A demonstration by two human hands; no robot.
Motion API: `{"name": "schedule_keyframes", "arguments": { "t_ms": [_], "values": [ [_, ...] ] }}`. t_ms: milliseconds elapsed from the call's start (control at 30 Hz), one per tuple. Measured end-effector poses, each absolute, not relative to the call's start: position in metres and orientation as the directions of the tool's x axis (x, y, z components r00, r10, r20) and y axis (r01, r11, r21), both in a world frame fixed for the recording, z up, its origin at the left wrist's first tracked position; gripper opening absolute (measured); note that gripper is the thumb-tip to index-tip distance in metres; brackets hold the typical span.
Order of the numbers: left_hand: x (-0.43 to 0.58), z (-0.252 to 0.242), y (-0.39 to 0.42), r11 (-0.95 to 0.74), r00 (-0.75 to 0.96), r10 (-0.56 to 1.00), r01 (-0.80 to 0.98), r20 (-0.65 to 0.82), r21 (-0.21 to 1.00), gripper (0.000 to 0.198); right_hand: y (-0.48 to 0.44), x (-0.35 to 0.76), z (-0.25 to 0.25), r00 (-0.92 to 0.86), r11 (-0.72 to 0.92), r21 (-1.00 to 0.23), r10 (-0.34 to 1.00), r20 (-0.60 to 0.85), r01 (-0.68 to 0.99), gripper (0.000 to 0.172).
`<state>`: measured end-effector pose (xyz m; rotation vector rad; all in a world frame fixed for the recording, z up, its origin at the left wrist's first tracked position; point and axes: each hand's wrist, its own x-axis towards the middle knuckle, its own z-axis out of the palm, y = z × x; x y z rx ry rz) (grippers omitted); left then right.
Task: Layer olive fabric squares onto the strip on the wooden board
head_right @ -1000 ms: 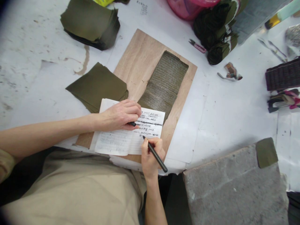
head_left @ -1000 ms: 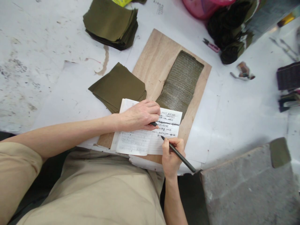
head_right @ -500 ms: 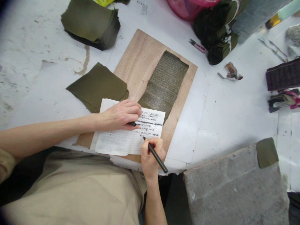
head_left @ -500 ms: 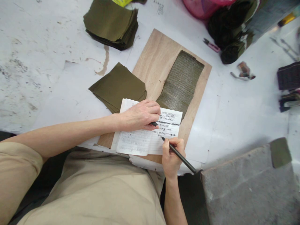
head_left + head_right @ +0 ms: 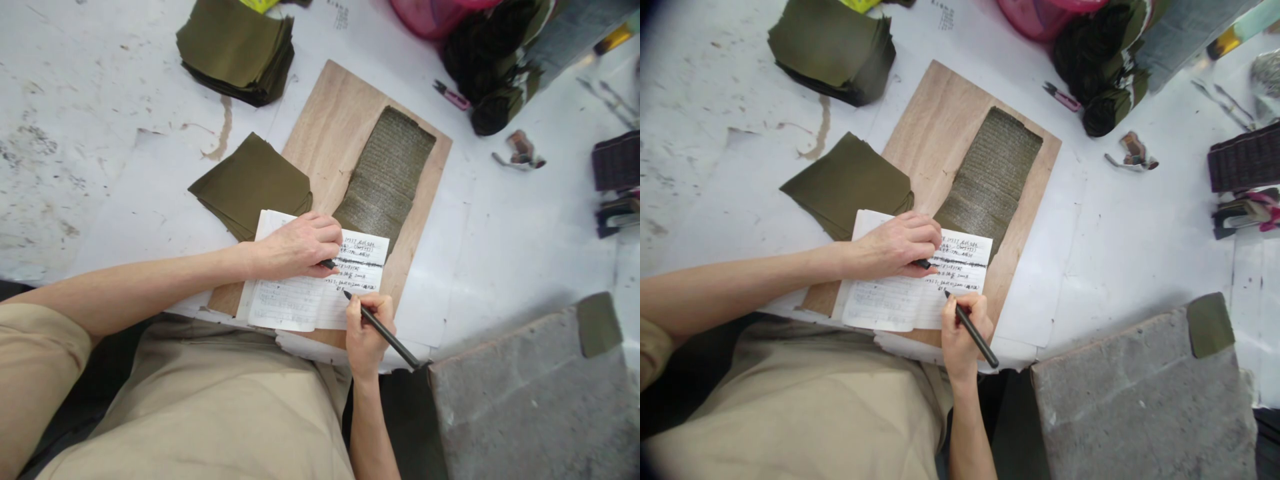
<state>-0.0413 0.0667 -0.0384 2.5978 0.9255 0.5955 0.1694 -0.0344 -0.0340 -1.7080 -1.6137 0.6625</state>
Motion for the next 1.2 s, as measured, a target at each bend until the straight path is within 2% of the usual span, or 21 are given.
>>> {"name": "schedule_keyframes", "arguments": {
  "t_ms": [333,1200],
  "values": [
    [-0.0411,-0.0393,0.0669,-0.732,0.695,0.66,0.511,0.285,0.451,0.028,-0.0349,0.1682,-0.0339,0.183,-0.029,-0.802,0.978,0.1,0.596,0.017],
    [-0.0405,-0.0371,0.0682,-0.748,0.709,0.649,0.531,0.275,0.398,0.031,-0.0332,0.1684,-0.0323,0.138,0.0,-0.751,0.983,0.121,0.66,0.017]
  ]
}}
